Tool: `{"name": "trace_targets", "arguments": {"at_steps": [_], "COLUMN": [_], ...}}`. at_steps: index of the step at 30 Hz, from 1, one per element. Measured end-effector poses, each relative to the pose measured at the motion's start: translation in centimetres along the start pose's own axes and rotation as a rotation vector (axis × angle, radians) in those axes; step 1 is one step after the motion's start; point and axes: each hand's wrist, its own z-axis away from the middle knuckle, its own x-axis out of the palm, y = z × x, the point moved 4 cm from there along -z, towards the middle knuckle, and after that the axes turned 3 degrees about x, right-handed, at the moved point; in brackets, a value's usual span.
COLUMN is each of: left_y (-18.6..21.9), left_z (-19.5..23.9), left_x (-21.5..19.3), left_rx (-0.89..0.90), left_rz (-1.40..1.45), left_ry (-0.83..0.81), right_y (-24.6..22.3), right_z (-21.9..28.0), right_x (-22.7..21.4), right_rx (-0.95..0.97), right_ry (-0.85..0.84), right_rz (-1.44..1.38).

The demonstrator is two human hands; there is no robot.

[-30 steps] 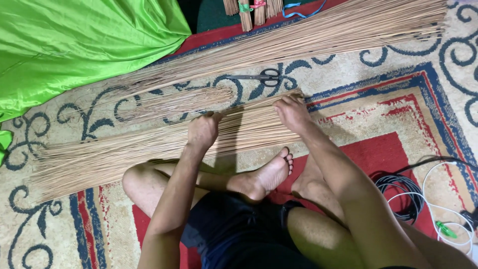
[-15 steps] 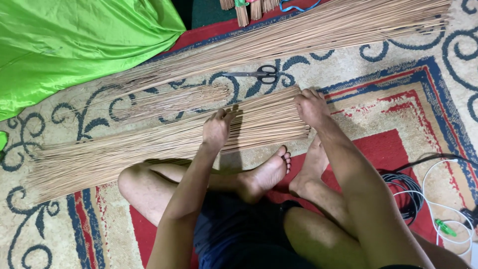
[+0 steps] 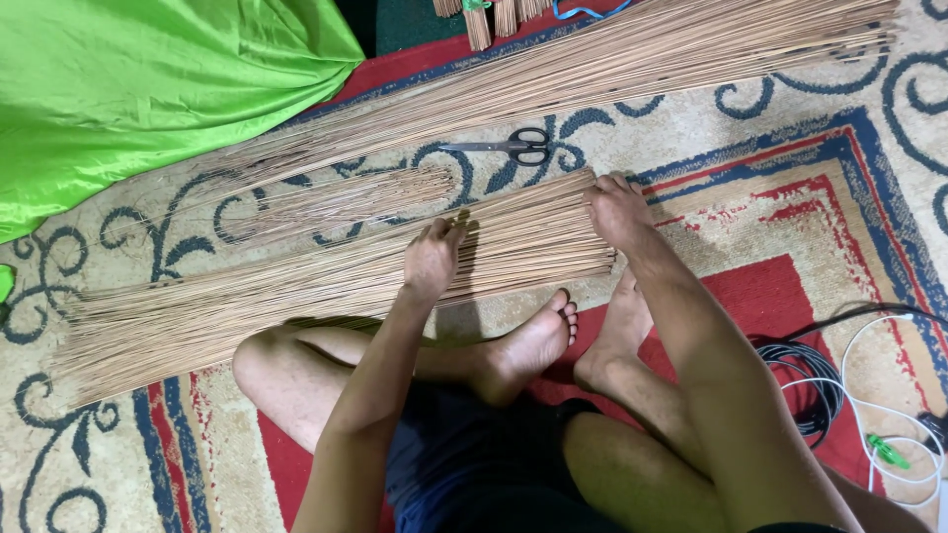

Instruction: Assembling a broom by aligning and trimming thin wooden sticks on the floor.

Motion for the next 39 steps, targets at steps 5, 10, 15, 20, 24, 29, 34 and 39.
{"name": "trace_targets", "arguments": {"at_steps": [5,10,15,20,24,29,34,39], "left_y": [0.3,-1.2,-3.5,-5.4,-4.3,-3.8,-4.4,-4.6], "left_z": [0.0,0.1,0.5,0.5,0.3,-1.5,-3.0,-4.4], "left_x": [-0.5,1.6,3.7,4.2,-0.1,-5.6,-7.5,-6.9], "left_rx": [0.007,0.034,0.003,-0.027,-0.018,-0.056,-0.031,-0.04], "left_rz": [0.008,-0.046,-0.071,0.015,0.043,0.243,0.408,0.403], "left_ry": [0.016,0.066,0.08,0.042,0.013,-0.144,-0.201,-0.346], "right_y": [0.0,-0.4,0.9,-2.0,-2.5,-4.1,-5.1,-5.8], "right_z": [-0.3,-0.1,-1.2,-1.4,-1.9,-2.6,-2.6,-2.6], "right_x": [0.5,-1.8,-2.9,-13.3,-13.3,-10.7,-9.5,-8.9], "right_rx": [-0.027,-0.06,-0.057,0.206,0.458,0.622,0.744,0.816], "right_ry": [-0.029,-0.04,-0.164,-0.114,0.0,0.314,0.514,0.595], "right_rz": [0.023,0.08,-0.369,-1.113,-1.539,-1.765,-1.818,-1.88]}}
